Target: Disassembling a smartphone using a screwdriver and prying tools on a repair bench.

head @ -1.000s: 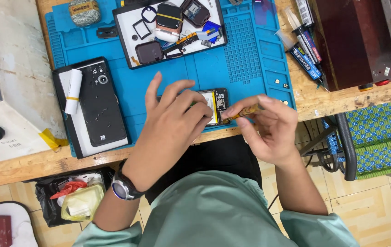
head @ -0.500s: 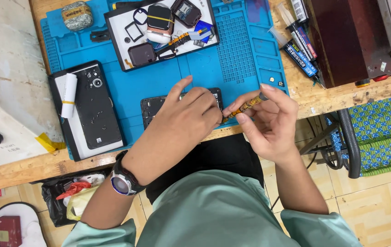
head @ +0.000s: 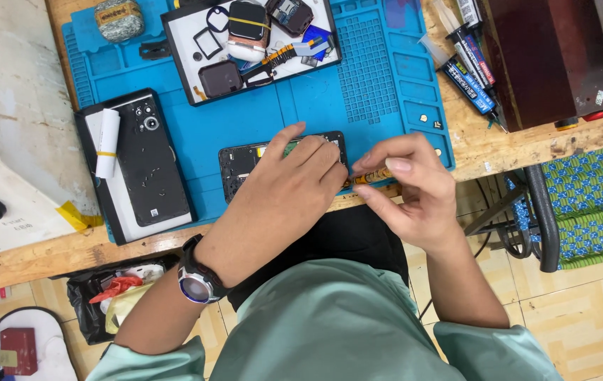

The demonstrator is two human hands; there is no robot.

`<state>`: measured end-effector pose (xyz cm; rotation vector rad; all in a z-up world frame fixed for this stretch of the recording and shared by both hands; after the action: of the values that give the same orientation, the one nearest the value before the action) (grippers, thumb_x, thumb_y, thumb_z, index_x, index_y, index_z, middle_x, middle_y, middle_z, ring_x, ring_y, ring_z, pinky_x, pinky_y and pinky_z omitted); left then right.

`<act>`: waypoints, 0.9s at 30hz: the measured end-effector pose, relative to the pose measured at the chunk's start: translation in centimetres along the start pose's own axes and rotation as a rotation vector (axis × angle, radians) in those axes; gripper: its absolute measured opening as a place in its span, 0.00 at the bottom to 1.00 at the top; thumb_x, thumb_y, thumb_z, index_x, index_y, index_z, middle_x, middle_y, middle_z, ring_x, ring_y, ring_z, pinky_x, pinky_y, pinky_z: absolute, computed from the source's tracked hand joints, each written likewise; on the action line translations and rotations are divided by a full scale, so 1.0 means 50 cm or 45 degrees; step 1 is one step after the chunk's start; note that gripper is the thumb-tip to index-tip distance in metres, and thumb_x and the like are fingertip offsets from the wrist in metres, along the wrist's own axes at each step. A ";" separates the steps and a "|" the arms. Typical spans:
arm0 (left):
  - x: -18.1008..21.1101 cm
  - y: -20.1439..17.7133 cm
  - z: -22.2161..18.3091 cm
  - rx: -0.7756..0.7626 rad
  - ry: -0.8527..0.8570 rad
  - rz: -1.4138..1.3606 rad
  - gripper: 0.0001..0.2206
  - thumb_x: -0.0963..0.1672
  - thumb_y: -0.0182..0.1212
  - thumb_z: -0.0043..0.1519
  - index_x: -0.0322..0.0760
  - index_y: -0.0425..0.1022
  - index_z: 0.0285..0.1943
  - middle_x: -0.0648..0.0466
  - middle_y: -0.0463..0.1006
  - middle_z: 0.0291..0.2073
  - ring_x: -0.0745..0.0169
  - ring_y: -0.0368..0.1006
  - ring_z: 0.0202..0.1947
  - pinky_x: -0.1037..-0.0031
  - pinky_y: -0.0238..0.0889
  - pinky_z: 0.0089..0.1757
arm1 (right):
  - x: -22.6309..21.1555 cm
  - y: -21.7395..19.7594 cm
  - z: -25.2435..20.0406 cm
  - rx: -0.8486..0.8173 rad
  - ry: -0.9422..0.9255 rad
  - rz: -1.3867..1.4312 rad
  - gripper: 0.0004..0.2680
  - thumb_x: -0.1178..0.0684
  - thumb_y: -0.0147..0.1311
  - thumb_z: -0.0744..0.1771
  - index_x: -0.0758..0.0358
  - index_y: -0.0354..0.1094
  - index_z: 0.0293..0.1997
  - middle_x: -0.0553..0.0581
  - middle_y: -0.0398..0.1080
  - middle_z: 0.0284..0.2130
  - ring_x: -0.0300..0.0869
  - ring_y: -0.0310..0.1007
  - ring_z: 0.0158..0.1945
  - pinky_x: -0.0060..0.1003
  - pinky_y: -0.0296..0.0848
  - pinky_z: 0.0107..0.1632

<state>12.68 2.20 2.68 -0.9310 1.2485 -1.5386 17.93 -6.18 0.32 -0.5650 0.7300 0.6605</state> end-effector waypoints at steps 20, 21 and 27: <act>-0.032 -0.088 -0.085 0.529 -0.398 0.077 0.04 0.40 0.53 0.64 0.44 0.67 0.38 0.58 0.70 0.36 0.62 0.67 0.45 0.68 0.48 0.54 | -0.018 0.017 -0.014 -0.023 -0.039 -0.354 0.21 0.71 0.52 0.66 0.54 0.50 0.61 0.67 0.63 0.36 0.52 0.73 0.39 0.38 0.71 0.44; -0.043 -0.102 -0.103 0.536 -0.407 0.080 0.04 0.40 0.53 0.64 0.44 0.67 0.38 0.58 0.70 0.36 0.62 0.67 0.45 0.68 0.48 0.54 | -0.010 0.024 -0.003 -0.032 -0.045 -0.353 0.21 0.71 0.52 0.66 0.54 0.50 0.61 0.67 0.63 0.36 0.52 0.73 0.39 0.38 0.71 0.44; -0.057 -0.082 -0.093 0.391 -0.386 -0.049 0.09 0.36 0.59 0.61 0.42 0.64 0.35 0.55 0.64 0.36 0.59 0.64 0.43 0.62 0.50 0.50 | -0.007 0.010 0.010 0.033 -0.016 -0.130 0.21 0.69 0.50 0.66 0.57 0.46 0.61 0.68 0.62 0.35 0.53 0.67 0.41 0.41 0.72 0.45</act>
<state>8.40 6.50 5.73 -0.9458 0.7597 -1.5006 17.57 -5.62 0.77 -0.5702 0.6922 0.5590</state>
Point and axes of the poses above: each hand's wrist, its own z-axis towards the middle knuckle, its own y-axis out of the palm, x = y × z, the point moved 9 cm from there along z, towards the middle knuckle
